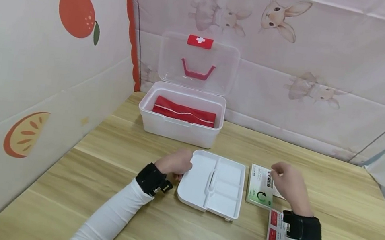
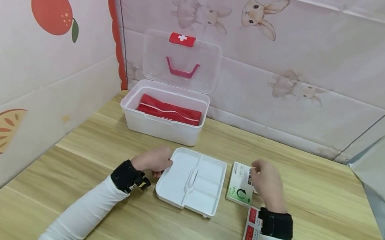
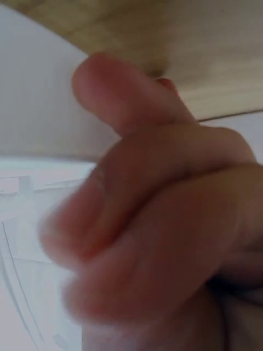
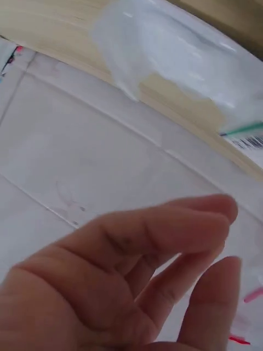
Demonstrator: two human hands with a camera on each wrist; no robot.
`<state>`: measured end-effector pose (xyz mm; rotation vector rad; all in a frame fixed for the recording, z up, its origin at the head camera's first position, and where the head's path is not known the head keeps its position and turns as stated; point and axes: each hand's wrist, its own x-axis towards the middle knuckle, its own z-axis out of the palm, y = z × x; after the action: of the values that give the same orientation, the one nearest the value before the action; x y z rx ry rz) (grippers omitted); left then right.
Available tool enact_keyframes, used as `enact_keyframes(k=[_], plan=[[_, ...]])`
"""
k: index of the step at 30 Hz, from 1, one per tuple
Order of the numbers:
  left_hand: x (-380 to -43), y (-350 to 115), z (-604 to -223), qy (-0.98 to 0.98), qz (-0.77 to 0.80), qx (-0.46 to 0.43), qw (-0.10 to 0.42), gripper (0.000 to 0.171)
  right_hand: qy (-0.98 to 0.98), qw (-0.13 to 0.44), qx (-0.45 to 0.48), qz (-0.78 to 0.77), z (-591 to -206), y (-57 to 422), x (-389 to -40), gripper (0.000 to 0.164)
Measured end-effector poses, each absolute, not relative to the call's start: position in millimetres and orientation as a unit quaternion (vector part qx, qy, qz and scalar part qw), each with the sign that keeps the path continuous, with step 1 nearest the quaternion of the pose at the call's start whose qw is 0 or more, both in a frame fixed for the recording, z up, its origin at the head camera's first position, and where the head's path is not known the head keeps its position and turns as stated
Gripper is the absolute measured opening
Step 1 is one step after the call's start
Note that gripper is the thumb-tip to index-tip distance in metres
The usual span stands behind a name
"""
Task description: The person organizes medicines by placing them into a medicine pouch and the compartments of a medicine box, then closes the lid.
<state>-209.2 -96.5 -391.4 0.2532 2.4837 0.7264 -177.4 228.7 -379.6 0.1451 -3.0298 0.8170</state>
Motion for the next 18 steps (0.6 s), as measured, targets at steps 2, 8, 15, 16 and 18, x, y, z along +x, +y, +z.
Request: enact_keyframes(k=[2,8,15,16,18], plan=[[-208,-98,-389,0.925,0.271,0.091,0.252,0.021,-0.969,-0.039,0.04,0.241,-380,233,-176,0.036],[-204,-105,-379,0.94,0.256,0.124,0.19,0.039,-0.969,-0.138,0.099,0.179,-388,227,-174,0.094],[-201,-104,-369,0.95,0.235,0.163,0.124,0.043,-0.966,-0.151,0.15,0.148,-398,227,-174,0.134],[-200,-103,-368,0.95,0.236,0.167,0.113,0.04,-0.966,-0.152,0.149,0.144,-400,227,-176,0.134],[-198,-102,-365,0.951,0.24,0.169,0.096,0.035,-0.968,-0.153,0.144,0.137,-404,228,-179,0.134]])
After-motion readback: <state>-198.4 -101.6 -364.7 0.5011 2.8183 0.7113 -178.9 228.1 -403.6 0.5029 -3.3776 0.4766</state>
